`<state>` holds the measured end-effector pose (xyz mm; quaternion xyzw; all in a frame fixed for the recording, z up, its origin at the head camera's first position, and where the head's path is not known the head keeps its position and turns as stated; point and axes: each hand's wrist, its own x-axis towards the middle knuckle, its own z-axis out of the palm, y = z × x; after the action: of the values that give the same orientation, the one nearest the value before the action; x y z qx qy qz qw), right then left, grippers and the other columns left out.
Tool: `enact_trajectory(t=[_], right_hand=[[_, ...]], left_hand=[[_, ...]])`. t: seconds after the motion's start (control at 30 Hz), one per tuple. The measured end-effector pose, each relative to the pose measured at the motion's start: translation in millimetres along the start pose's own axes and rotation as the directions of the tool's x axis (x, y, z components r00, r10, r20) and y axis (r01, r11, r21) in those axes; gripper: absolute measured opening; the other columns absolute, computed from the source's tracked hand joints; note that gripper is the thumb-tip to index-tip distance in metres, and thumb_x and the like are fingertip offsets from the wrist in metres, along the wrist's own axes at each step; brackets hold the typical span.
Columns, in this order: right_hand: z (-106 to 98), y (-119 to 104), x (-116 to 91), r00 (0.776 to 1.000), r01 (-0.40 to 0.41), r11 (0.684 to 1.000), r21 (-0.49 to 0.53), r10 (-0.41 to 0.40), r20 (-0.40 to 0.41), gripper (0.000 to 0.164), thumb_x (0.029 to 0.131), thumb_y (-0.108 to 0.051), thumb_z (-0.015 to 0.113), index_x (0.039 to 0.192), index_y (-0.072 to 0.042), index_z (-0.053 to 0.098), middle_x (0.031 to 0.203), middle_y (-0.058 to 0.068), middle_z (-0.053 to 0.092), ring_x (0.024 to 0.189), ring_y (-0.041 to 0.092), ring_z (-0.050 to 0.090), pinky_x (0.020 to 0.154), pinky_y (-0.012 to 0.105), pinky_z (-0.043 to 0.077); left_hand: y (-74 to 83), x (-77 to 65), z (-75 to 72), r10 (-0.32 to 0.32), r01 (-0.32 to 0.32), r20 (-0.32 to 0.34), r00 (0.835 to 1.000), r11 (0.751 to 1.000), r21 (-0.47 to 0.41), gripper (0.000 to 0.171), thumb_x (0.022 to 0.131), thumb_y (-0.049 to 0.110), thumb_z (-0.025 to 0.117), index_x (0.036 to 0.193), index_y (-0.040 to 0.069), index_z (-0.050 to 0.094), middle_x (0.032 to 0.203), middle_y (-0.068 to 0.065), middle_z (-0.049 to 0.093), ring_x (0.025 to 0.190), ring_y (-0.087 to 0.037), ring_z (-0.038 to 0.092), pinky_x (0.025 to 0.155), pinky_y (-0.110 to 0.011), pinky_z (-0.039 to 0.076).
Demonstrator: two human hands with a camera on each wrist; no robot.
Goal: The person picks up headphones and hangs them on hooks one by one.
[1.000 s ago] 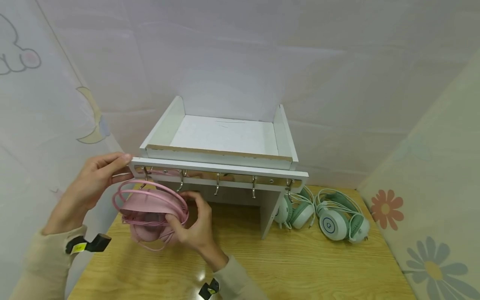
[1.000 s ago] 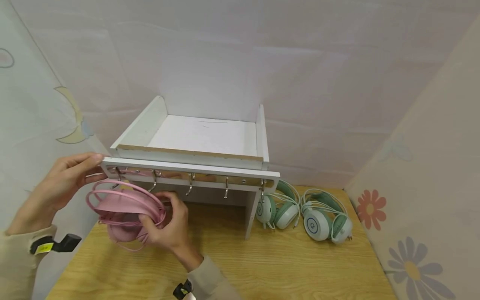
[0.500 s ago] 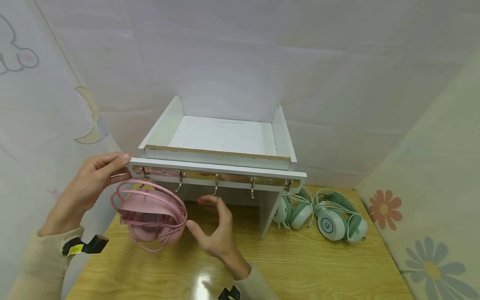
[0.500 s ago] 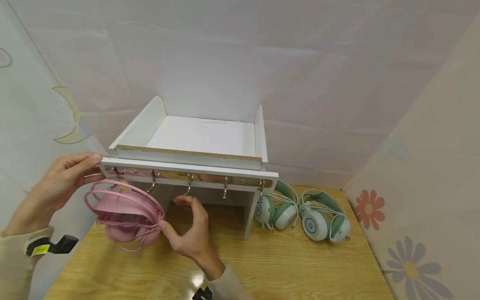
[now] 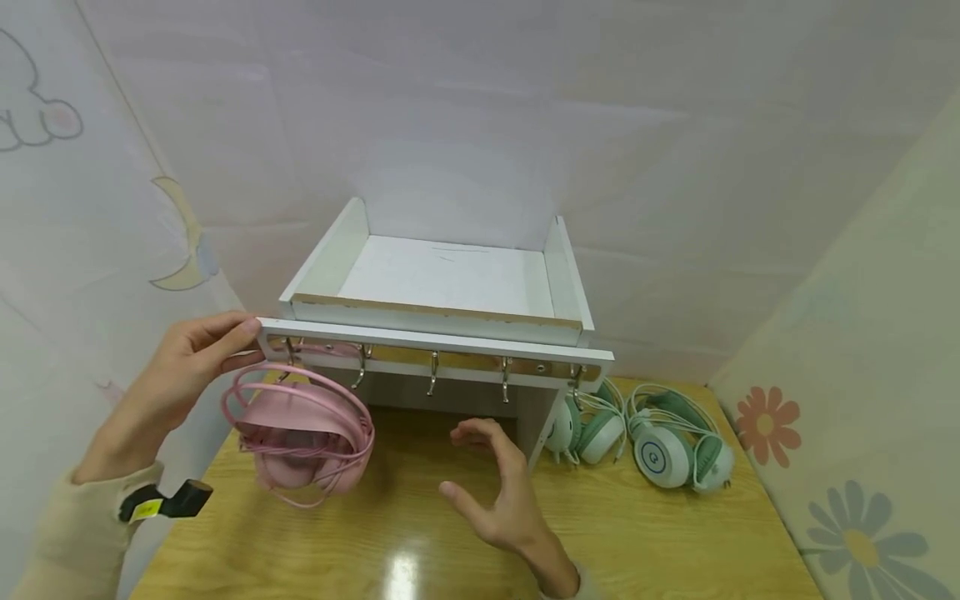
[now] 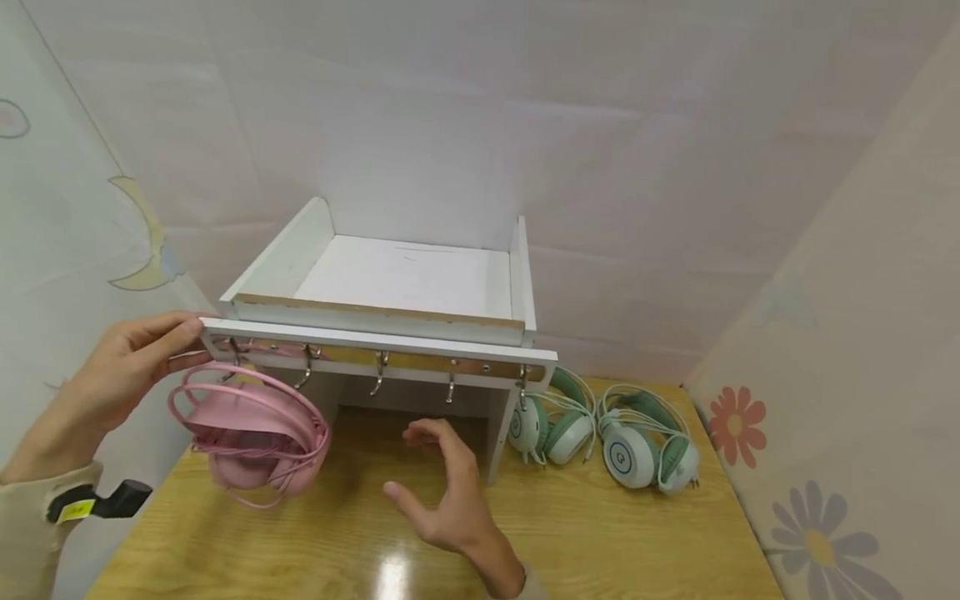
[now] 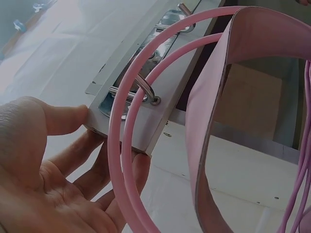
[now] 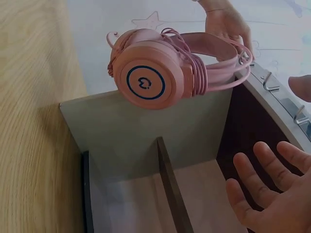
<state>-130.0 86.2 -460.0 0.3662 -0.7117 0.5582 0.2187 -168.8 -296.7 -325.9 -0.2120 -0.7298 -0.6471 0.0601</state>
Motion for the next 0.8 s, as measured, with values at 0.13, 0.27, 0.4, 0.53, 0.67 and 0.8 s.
enact_trajectory(t=[0.13,0.27,0.4,0.53,0.67,0.8], right_hand=[[-15,3,-11,1.0,-0.005,1.0,-0.019,0.005,-0.013,0.059,0.08,-0.008,0.077,0.133,-0.001,0.051,0.121,0.01,0.062,0.108,0.026,0.063,0.094,0.04,0.054],[-31,5,-19,0.999,-0.036,0.999,-0.006,0.035,-0.032,0.059,0.08,0.0,0.074,0.134,0.0,0.05,0.121,0.012,0.061,0.108,0.029,0.062,0.095,0.035,0.054],[-46,8,-24,0.996,-0.071,0.997,-0.01,0.071,-0.063,0.059,0.081,0.005,0.072,0.135,-0.001,0.05,0.122,0.013,0.061,0.108,0.029,0.062,0.094,0.033,0.054],[-61,11,-29,0.991,-0.093,0.995,-0.036,0.088,-0.103,0.057,0.08,0.008,0.072,0.133,-0.001,0.052,0.12,0.017,0.062,0.107,0.031,0.062,0.093,0.033,0.054],[-74,13,-35,0.986,-0.118,0.992,-0.051,0.111,-0.128,0.057,0.08,0.01,0.071,0.133,0.0,0.053,0.119,0.019,0.063,0.107,0.031,0.061,0.093,0.028,0.052],[-86,17,-39,0.982,-0.132,0.99,-0.059,0.122,-0.145,0.055,0.08,0.012,0.07,0.132,0.003,0.053,0.118,0.021,0.063,0.106,0.031,0.062,0.091,0.025,0.051]], left_hand=[[-2.1,0.2,-1.0,-0.008,0.009,0.01,1.0,0.999,-0.034,0.029,0.105,0.001,0.047,0.122,0.006,0.07,0.109,0.002,0.072,0.1,-0.008,0.071,0.088,-0.016,0.055],[-2.5,-0.5,-3.1,-0.006,0.007,0.01,1.0,0.998,-0.055,0.03,0.105,0.0,0.046,0.121,0.007,0.07,0.11,0.002,0.073,0.1,-0.008,0.071,0.087,-0.016,0.055],[-1.2,-0.5,-3.4,-0.013,0.013,0.007,1.0,0.998,-0.067,0.03,0.105,0.0,0.046,0.122,0.007,0.07,0.11,0.002,0.072,0.1,-0.008,0.07,0.087,-0.016,0.055],[0.4,0.8,-1.7,-0.025,0.025,0.002,1.0,0.997,-0.067,0.03,0.105,0.001,0.047,0.122,0.008,0.071,0.109,0.003,0.072,0.1,-0.007,0.07,0.087,-0.016,0.055],[0.0,1.2,-1.2,-0.026,0.027,0.002,1.0,0.997,-0.07,0.03,0.105,0.001,0.048,0.122,0.008,0.071,0.11,0.003,0.072,0.1,-0.006,0.07,0.087,-0.016,0.055],[-1.7,0.8,-1.2,-0.031,0.031,-0.001,1.0,0.997,-0.066,0.03,0.105,0.0,0.048,0.121,0.008,0.071,0.111,0.001,0.072,0.1,-0.007,0.07,0.087,-0.016,0.055]])
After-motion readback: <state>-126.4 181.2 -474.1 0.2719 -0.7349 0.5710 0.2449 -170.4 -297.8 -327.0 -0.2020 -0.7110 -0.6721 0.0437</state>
